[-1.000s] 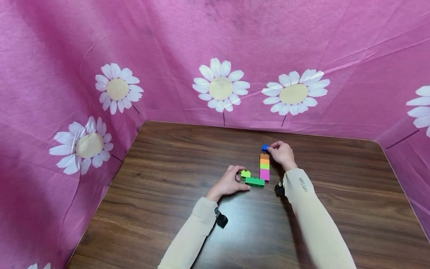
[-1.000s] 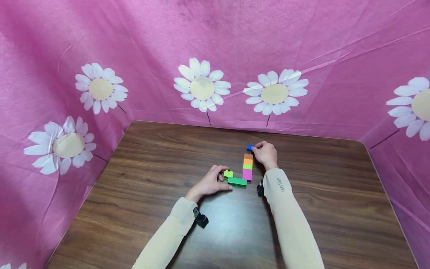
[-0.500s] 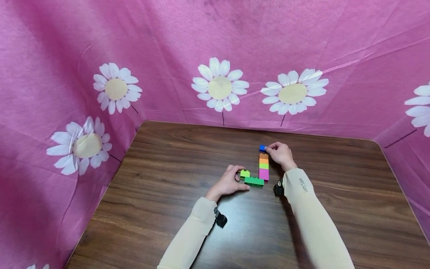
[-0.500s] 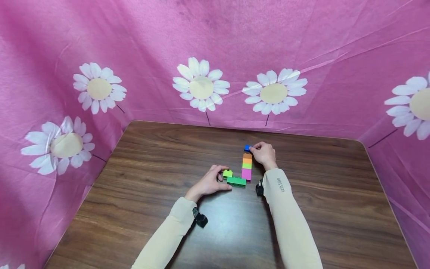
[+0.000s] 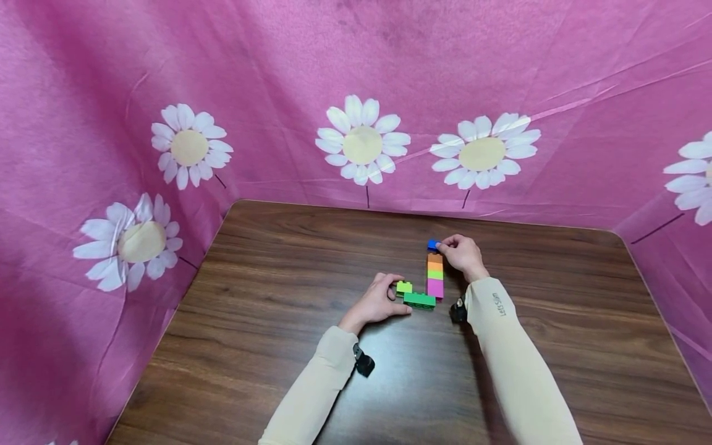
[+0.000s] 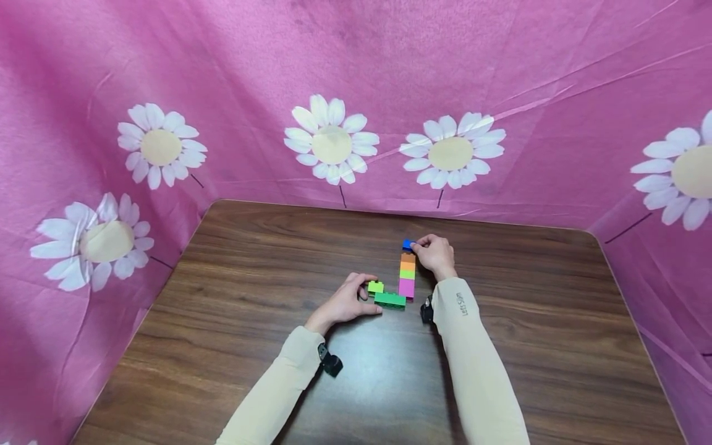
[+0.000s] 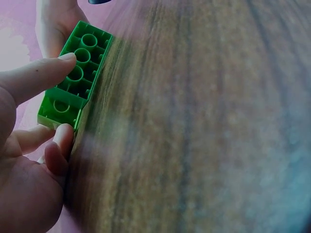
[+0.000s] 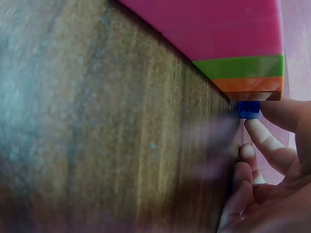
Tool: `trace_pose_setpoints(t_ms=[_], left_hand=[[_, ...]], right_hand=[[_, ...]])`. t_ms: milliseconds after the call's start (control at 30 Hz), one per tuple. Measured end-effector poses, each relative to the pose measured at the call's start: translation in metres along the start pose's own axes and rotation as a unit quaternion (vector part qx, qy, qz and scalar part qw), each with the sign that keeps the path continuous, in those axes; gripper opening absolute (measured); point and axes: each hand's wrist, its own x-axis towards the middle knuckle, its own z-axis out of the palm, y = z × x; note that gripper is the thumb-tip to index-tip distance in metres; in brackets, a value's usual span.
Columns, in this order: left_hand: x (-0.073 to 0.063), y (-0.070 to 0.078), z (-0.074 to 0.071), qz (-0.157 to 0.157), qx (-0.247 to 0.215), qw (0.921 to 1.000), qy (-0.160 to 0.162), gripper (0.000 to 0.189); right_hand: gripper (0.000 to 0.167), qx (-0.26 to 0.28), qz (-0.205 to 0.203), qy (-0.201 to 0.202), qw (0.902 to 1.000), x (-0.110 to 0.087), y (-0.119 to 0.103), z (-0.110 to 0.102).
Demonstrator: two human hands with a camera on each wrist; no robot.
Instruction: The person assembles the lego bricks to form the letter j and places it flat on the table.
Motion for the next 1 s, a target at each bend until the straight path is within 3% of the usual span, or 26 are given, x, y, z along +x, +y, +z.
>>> trace_pose_setpoints(t_ms=[333, 500, 667, 833, 1000], left_hand=[[-0.002, -0.005, 0.005, 0.0, 0.005, 1.0, 0.003, 0.069], [-0.001, -0.006, 0.002, 0.002, -0.01, 0.9999, 0.007, 0.071], [-0.003, -0.009, -0.008, 0.003, -0.04, 0.9992, 0.008, 0.069], [-0.011, -0.019, -0.02, 0.01, -0.034, 0.9992, 0.02, 0.061], [-0.027, -0.032, -0.046, 0.016, -0.015, 0.9998, -0.005, 0.051]], right_hand=[[0.048, 0.069, 0.044, -0.037, 0.9959, -0.002, 0.009, -0.003], [0.039, 0.115, 0.042, -0.031, 0.992, -0.003, 0.017, -0.012], [0.032, 0.158, 0.037, -0.067, 0.9845, -0.007, 0.024, -0.023], [0.03, 0.164, 0.029, -0.095, 0.9814, -0.012, 0.034, -0.032], [0.023, 0.186, 0.012, -0.115, 0.9758, -0.019, 0.045, -0.046]])
